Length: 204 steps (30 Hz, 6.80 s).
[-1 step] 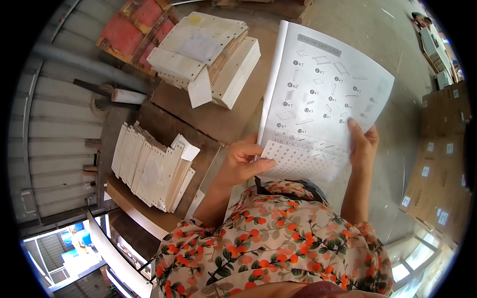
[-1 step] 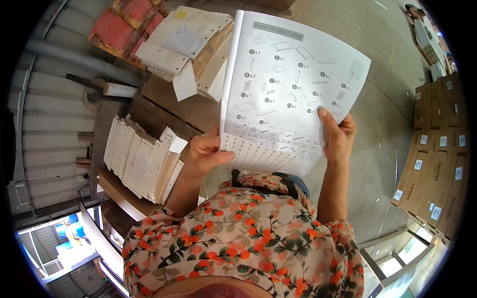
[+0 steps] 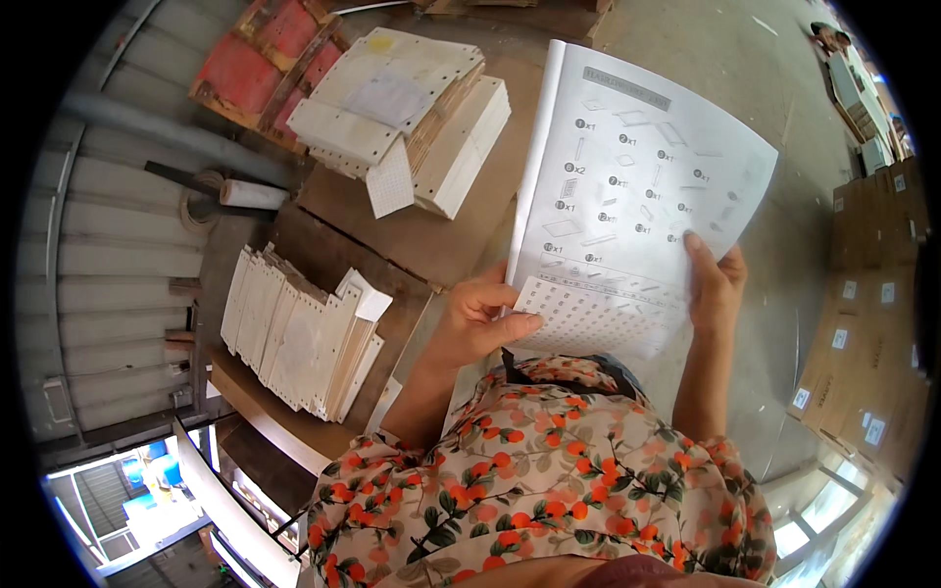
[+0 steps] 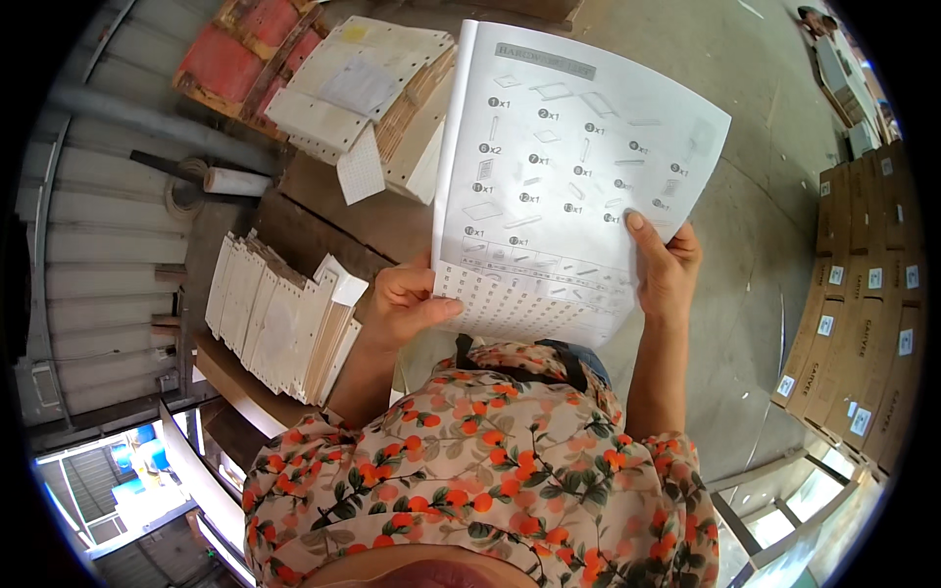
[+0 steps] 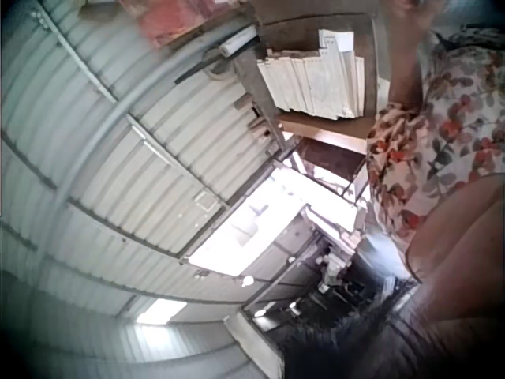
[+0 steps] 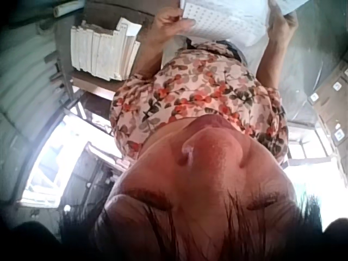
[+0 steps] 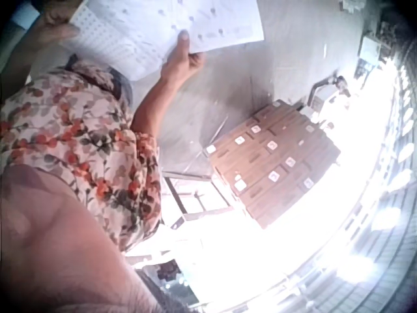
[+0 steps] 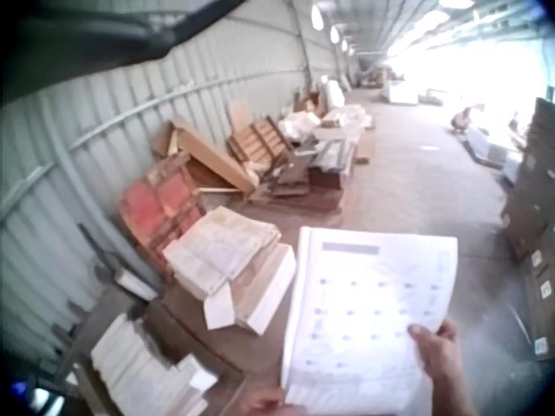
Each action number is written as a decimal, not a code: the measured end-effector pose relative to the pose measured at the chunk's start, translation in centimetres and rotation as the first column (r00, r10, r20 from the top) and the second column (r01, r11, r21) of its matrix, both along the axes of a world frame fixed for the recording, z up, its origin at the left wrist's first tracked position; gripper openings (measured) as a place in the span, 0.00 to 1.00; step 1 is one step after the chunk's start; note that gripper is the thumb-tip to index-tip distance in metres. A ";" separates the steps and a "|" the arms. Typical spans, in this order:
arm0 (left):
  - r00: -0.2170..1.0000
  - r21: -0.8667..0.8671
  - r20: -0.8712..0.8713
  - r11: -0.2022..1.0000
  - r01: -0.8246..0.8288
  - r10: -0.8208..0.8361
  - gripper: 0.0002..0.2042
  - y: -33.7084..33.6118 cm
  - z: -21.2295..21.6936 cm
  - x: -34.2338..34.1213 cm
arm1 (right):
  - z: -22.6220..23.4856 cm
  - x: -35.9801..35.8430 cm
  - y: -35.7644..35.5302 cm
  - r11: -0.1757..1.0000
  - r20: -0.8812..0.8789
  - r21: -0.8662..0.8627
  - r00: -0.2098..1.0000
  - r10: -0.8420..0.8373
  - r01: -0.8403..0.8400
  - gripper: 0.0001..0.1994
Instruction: The person holds an instruction manual and walks through a warehouse, picking up sticker sheets from a shelf and comparing them to white furniture panels.
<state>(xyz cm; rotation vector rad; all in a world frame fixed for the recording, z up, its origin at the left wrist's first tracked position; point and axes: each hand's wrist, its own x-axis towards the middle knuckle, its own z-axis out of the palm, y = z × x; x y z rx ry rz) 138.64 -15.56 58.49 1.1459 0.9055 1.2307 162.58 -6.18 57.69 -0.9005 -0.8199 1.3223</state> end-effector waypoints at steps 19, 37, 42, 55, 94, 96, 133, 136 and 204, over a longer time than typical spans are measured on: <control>0.986 0.015 -0.122 0.993 0.115 -0.113 0.11 8.2 2.2 8.6 | -1.1 8.9 6.3 0.999 -0.168 -0.047 0.986 -0.017 0.009 0.08; 0.972 0.161 0.057 0.959 -0.232 0.226 0.09 22.4 4.4 9.4 | 4.6 9.3 25.5 0.971 0.297 0.029 0.930 0.219 -0.238 0.12; 0.910 0.077 0.060 0.907 -0.414 0.410 0.09 23.4 5.8 8.6 | 5.4 5.9 30.8 0.933 0.346 0.023 0.879 0.329 -0.359 0.11; 0.714 -0.032 0.144 0.725 -0.688 0.685 0.07 22.2 4.2 12.9 | 6.0 1.9 34.3 0.700 0.372 0.008 0.651 0.661 -0.714 0.15; 0.824 -0.059 -0.030 0.822 -0.566 0.565 0.08 19.9 2.2 11.9 | 1.2 5.4 28.9 0.795 0.246 -0.023 0.767 0.592 -0.606 0.10; 0.827 -0.007 -0.032 0.828 -0.561 0.561 0.07 20.6 2.2 12.2 | 1.3 5.4 29.0 0.799 0.226 -0.038 0.774 0.591 -0.600 0.09; 0.908 0.148 -0.076 0.905 -0.399 0.413 0.09 24.3 3.6 15.7 | 2.2 10.9 29.2 0.875 0.066 -0.036 0.872 0.484 -0.483 0.09; 0.892 0.067 -0.093 0.897 -0.437 0.441 0.08 24.3 3.7 16.3 | 1.9 11.2 29.3 0.861 0.043 -0.040 0.860 0.508 -0.507 0.09; 0.993 -0.056 -0.113 0.997 -0.049 0.042 0.06 73.9 1.5 30.9 | 2.6 30.0 64.7 0.994 0.163 -0.032 0.981 0.109 -0.105 0.14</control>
